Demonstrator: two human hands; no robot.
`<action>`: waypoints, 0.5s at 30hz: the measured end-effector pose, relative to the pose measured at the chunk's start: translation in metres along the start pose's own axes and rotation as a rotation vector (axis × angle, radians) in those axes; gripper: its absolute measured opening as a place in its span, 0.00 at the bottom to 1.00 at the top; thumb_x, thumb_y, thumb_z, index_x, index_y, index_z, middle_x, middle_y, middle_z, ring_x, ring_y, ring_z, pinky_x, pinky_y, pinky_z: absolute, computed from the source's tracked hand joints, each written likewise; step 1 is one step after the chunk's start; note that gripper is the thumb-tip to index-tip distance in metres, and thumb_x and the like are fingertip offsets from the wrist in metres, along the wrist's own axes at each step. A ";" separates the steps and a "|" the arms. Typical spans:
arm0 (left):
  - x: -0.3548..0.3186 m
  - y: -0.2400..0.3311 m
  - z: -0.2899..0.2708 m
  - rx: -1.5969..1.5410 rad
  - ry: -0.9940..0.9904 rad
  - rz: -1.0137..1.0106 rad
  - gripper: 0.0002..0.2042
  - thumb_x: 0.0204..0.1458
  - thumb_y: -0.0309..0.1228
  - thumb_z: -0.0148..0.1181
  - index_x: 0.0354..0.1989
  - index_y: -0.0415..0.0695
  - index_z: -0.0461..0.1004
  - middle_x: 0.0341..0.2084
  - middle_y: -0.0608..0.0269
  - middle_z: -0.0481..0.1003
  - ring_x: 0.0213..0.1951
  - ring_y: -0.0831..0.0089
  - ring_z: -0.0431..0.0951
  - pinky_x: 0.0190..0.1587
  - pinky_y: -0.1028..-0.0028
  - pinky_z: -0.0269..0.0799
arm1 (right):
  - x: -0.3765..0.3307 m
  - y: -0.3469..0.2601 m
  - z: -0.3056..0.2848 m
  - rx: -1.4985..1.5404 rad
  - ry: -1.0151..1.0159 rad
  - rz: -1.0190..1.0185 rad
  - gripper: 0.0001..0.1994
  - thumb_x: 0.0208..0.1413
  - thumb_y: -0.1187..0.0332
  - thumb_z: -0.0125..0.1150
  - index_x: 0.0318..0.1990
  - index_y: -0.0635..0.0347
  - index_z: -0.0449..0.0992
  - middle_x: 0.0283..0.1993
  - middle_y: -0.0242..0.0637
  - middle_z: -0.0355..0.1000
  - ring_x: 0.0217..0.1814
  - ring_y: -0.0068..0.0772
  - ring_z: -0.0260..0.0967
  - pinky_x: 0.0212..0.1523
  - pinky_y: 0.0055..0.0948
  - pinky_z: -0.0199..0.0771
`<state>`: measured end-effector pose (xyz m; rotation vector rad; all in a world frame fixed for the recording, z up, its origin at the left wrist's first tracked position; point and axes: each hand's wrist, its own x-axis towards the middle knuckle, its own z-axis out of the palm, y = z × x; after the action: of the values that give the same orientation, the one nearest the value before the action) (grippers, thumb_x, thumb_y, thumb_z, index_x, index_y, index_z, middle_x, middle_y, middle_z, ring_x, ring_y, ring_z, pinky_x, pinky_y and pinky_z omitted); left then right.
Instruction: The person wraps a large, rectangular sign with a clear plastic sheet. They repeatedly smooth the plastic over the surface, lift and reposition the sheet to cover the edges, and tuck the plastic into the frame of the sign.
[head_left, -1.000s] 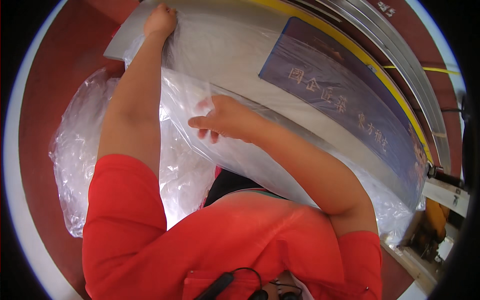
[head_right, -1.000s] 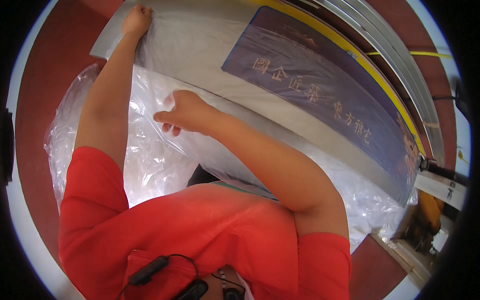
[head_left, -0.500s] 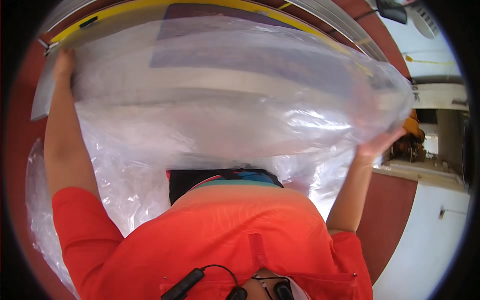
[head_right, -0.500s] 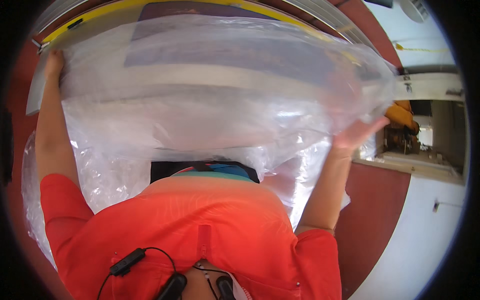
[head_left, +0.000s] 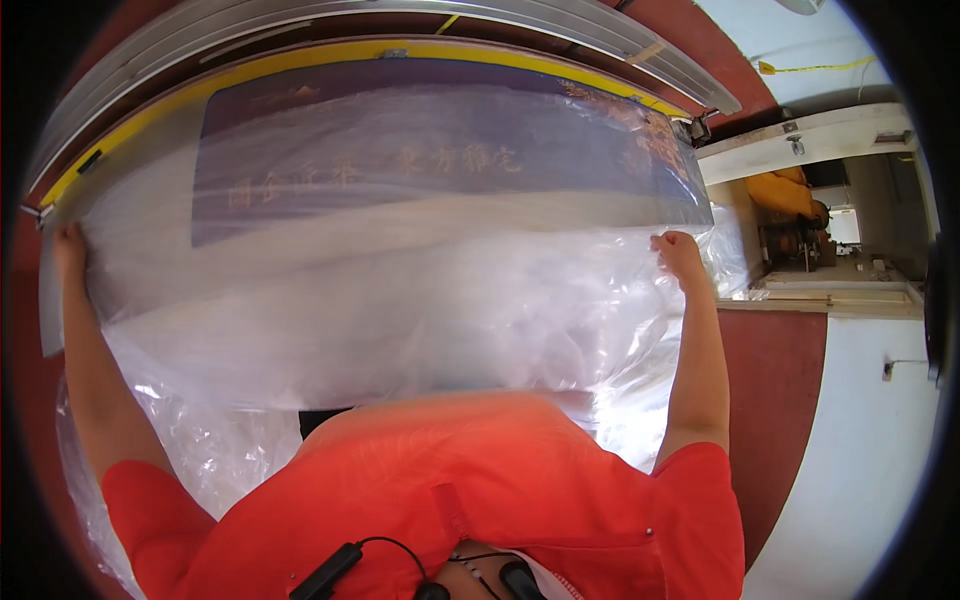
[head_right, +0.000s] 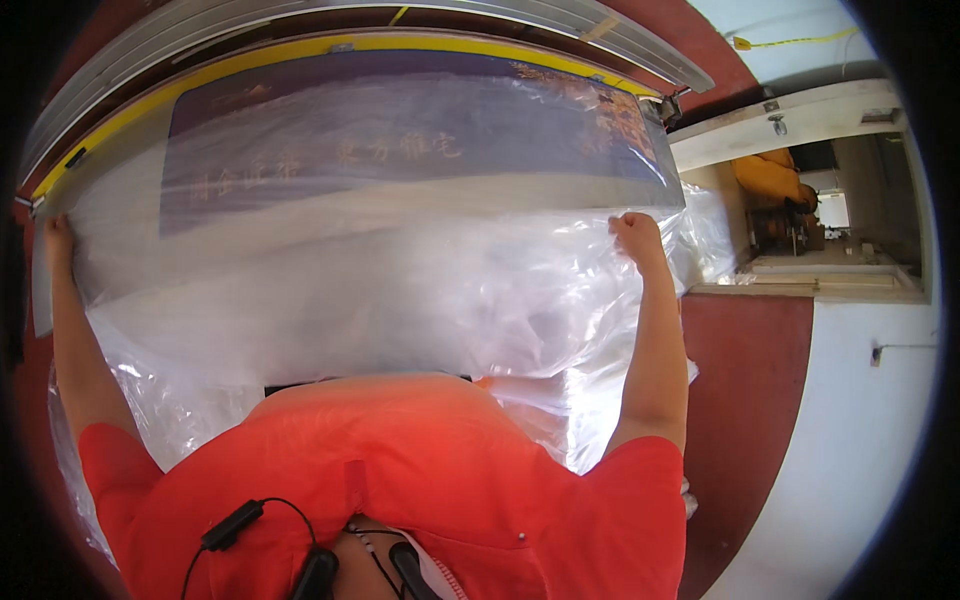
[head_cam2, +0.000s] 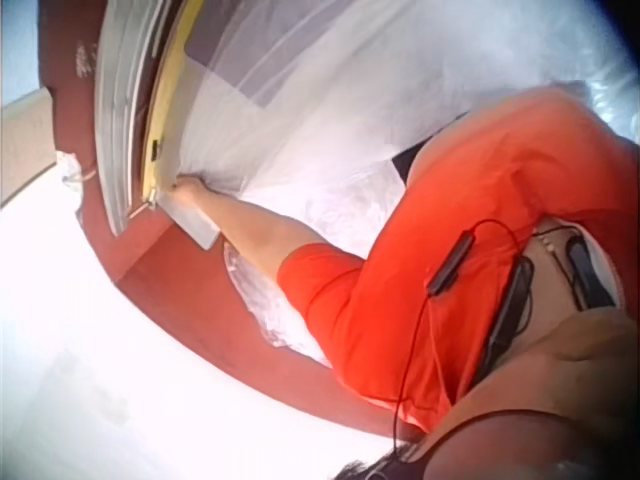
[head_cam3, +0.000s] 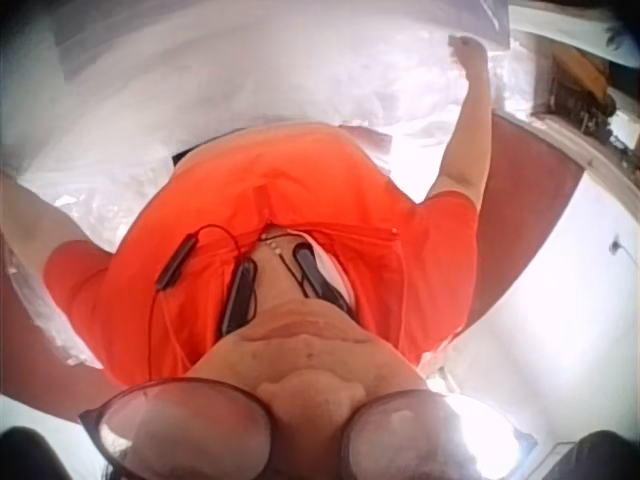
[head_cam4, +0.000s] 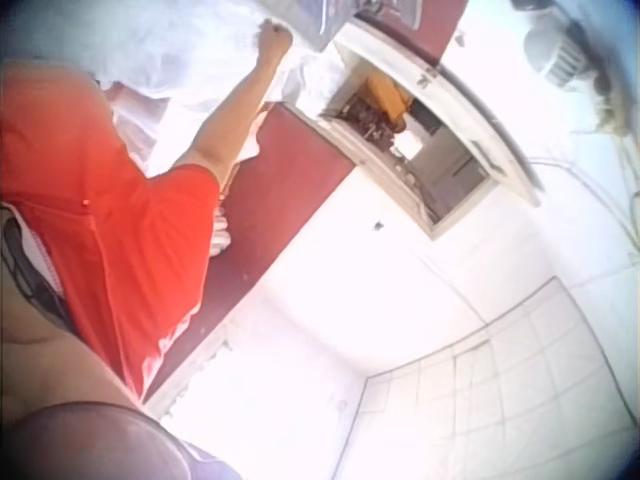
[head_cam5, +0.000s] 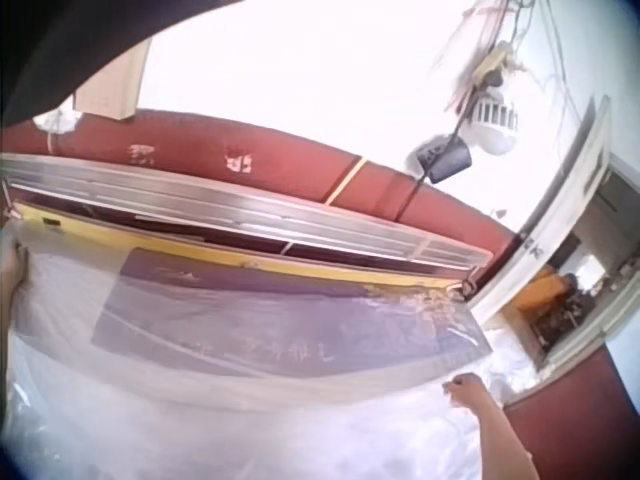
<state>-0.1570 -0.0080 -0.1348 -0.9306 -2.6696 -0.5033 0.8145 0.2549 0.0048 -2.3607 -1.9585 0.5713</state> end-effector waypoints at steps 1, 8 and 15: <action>-0.002 -0.002 0.002 0.013 0.017 0.021 0.16 0.47 0.43 0.44 0.34 0.41 0.67 0.30 0.45 0.69 0.36 0.50 0.69 0.36 0.61 0.63 | 0.002 -0.001 -0.006 -0.297 -0.029 -0.025 0.12 0.42 0.58 0.55 0.23 0.59 0.71 0.22 0.36 0.68 0.25 0.34 0.66 0.30 0.31 0.66; -0.002 -0.007 -0.003 0.013 -0.033 -0.012 0.16 0.48 0.42 0.45 0.32 0.40 0.66 0.28 0.47 0.70 0.34 0.52 0.69 0.35 0.63 0.63 | 0.051 -0.108 0.030 -0.348 0.707 -0.717 0.26 0.48 0.49 0.44 0.51 0.55 0.61 0.54 0.42 0.57 0.60 0.40 0.46 0.57 0.39 0.44; -0.024 -0.021 -0.020 -0.001 -0.012 0.018 0.17 0.49 0.43 0.45 0.33 0.39 0.67 0.29 0.51 0.71 0.33 0.60 0.70 0.36 0.67 0.63 | 0.077 -0.114 0.051 -0.337 0.634 -0.513 0.22 0.49 0.51 0.45 0.46 0.57 0.66 0.51 0.39 0.59 0.56 0.38 0.51 0.55 0.43 0.45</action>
<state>-0.1493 -0.0449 -0.1299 -0.9593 -2.6693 -0.4975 0.7035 0.3415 -0.0348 -1.7088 -2.2794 -0.5008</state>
